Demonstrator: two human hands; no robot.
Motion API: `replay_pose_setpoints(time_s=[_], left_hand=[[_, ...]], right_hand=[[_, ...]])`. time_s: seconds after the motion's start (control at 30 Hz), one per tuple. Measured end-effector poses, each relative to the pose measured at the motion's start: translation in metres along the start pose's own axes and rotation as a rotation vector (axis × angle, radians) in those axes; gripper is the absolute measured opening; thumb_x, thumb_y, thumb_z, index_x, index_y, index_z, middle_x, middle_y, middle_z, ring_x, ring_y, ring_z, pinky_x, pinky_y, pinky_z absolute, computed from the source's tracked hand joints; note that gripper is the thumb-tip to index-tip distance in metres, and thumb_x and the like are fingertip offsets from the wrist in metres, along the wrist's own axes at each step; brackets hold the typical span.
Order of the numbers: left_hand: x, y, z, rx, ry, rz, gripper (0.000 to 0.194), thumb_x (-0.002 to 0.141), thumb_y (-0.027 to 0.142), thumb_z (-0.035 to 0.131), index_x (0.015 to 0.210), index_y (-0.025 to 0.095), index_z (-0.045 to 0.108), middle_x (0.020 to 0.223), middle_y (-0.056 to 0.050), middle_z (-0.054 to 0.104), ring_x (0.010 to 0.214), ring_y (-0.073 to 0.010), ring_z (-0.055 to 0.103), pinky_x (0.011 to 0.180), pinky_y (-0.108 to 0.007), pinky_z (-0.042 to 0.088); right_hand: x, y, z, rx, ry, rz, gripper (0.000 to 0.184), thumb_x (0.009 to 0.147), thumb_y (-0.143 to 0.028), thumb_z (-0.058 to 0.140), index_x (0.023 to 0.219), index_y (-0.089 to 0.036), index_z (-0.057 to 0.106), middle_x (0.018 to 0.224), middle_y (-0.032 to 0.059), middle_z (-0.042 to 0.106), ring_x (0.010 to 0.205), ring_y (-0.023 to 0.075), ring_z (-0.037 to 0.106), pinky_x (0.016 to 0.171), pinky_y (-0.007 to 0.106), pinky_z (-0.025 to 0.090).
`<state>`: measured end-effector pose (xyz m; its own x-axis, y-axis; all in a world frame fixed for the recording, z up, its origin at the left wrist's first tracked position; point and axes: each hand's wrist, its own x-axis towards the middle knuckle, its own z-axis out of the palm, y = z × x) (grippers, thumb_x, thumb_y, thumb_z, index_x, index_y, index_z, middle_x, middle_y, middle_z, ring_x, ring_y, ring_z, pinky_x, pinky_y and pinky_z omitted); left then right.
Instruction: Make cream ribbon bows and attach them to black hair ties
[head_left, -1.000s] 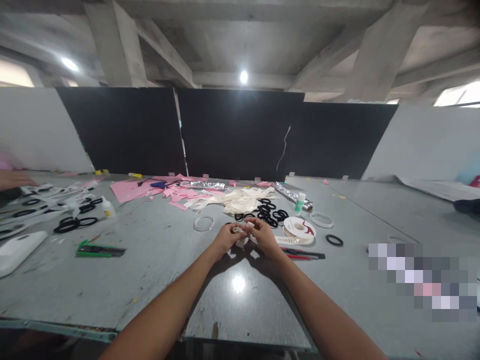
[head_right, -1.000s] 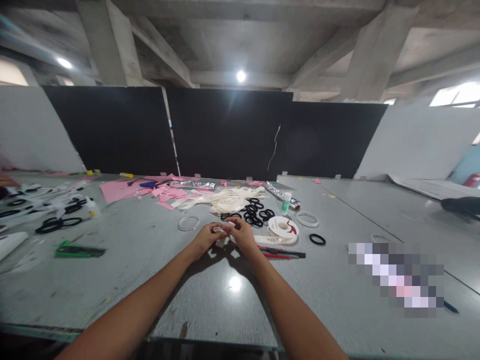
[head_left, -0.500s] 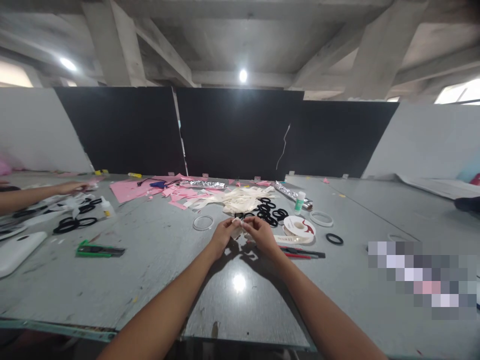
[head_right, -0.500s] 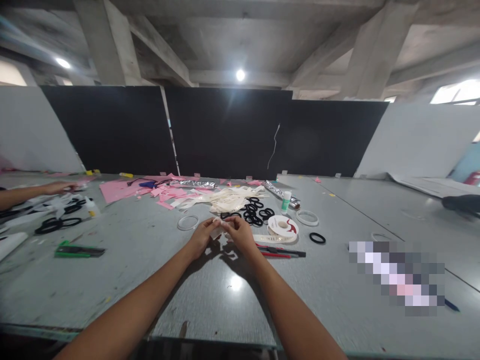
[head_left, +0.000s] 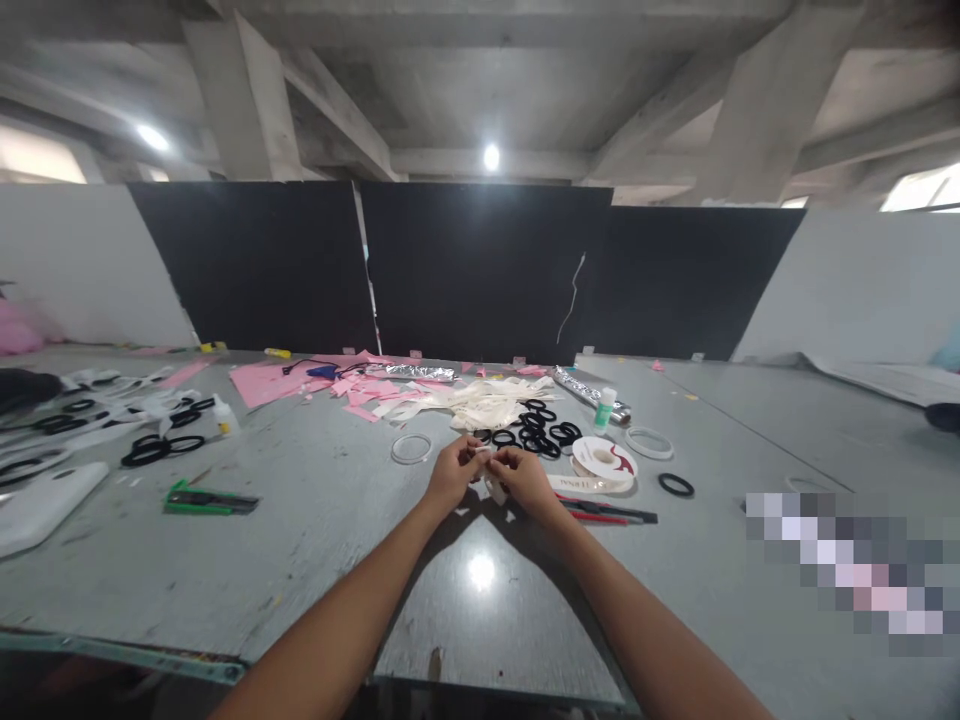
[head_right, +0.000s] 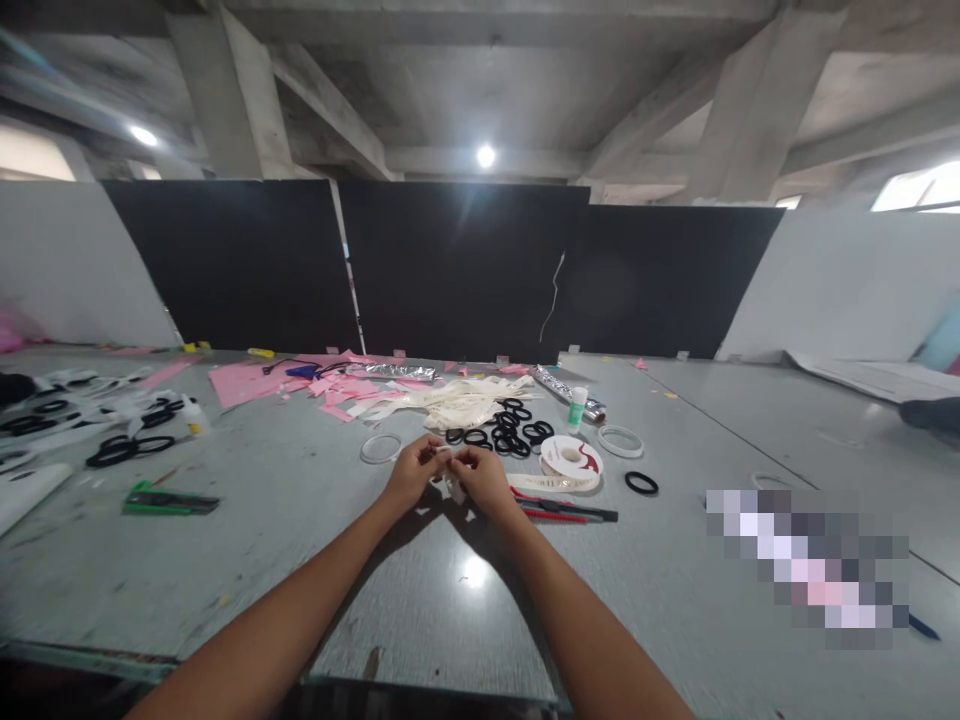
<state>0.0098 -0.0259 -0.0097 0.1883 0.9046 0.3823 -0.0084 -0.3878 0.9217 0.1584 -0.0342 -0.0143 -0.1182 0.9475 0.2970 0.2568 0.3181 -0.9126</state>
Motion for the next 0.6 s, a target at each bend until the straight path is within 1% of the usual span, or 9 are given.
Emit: replay_pose_setpoints(time_s=[0.03, 0.1, 0.2, 0.3, 0.43, 0.5, 0.6], left_hand=[[0.001, 0.000, 0.000, 0.006, -0.010, -0.006, 0.025, 0.073, 0.037, 0.065, 0.081, 0.015, 0.057, 0.063, 0.003, 0.053, 0.053, -0.0084, 0.046, 0.051, -0.020, 0.036], [0.002, -0.003, -0.001, 0.029, 0.000, -0.002, 0.023, 0.072, 0.035, 0.066, 0.079, 0.014, 0.058, 0.063, 0.002, 0.053, 0.055, -0.0085, 0.046, 0.052, -0.020, 0.036], [0.004, -0.009, -0.001, 0.047, 0.085, 0.019, 0.020, 0.071, 0.032, 0.066, 0.075, 0.014, 0.058, 0.064, 0.002, 0.054, 0.056, -0.0083, 0.045, 0.054, -0.019, 0.036], [0.005, -0.012, -0.002, 0.071, 0.138, 0.037, 0.021, 0.072, 0.034, 0.066, 0.075, 0.015, 0.058, 0.062, 0.003, 0.054, 0.054, -0.0082, 0.044, 0.053, -0.019, 0.035], [0.004, -0.009, -0.003, 0.119, 0.118, 0.060, 0.024, 0.074, 0.037, 0.065, 0.081, 0.015, 0.063, 0.067, 0.001, 0.057, 0.059, -0.0093, 0.048, 0.056, -0.020, 0.037], [0.004, -0.006, -0.003, 0.085, 0.110, 0.062, 0.026, 0.076, 0.040, 0.062, 0.080, 0.014, 0.062, 0.067, 0.001, 0.056, 0.059, -0.0093, 0.049, 0.057, -0.020, 0.038], [0.004, -0.003, -0.003, -0.009, 0.146, 0.041, 0.029, 0.078, 0.044, 0.059, 0.076, 0.015, 0.057, 0.060, 0.004, 0.050, 0.051, -0.0077, 0.044, 0.049, -0.019, 0.037]], right_hand=[[-0.001, -0.001, 0.000, -0.025, 0.028, -0.009, 0.021, 0.073, -0.036, 0.060, 0.068, -0.016, 0.059, 0.055, -0.0024, 0.054, 0.046, 0.0086, 0.044, 0.045, 0.021, 0.034], [-0.001, -0.002, 0.000, -0.044, 0.032, -0.012, 0.021, 0.074, -0.037, 0.060, 0.068, -0.017, 0.058, 0.055, -0.0027, 0.053, 0.046, 0.0092, 0.045, 0.044, 0.021, 0.035], [-0.001, -0.001, 0.003, -0.017, -0.009, -0.003, 0.021, 0.076, -0.038, 0.057, 0.071, -0.017, 0.057, 0.058, -0.0021, 0.055, 0.048, 0.0105, 0.048, 0.043, 0.021, 0.038], [0.000, 0.000, 0.004, -0.024, -0.003, -0.008, 0.020, 0.077, -0.036, 0.055, 0.072, -0.017, 0.057, 0.060, -0.0011, 0.056, 0.050, 0.0116, 0.050, 0.044, 0.022, 0.040], [0.001, -0.001, 0.001, -0.120, 0.045, -0.109, 0.021, 0.079, -0.036, 0.056, 0.076, -0.016, 0.063, 0.067, 0.0020, 0.062, 0.058, 0.0129, 0.053, 0.051, 0.023, 0.041], [0.001, -0.002, -0.001, -0.150, 0.059, -0.147, 0.022, 0.079, -0.035, 0.056, 0.078, -0.016, 0.066, 0.070, 0.0032, 0.064, 0.062, 0.0136, 0.054, 0.055, 0.024, 0.042], [0.000, 0.000, 0.000, -0.103, 0.020, -0.114, 0.023, 0.078, -0.034, 0.057, 0.090, -0.016, 0.068, 0.070, 0.0030, 0.065, 0.059, 0.0135, 0.054, 0.052, 0.024, 0.043]])
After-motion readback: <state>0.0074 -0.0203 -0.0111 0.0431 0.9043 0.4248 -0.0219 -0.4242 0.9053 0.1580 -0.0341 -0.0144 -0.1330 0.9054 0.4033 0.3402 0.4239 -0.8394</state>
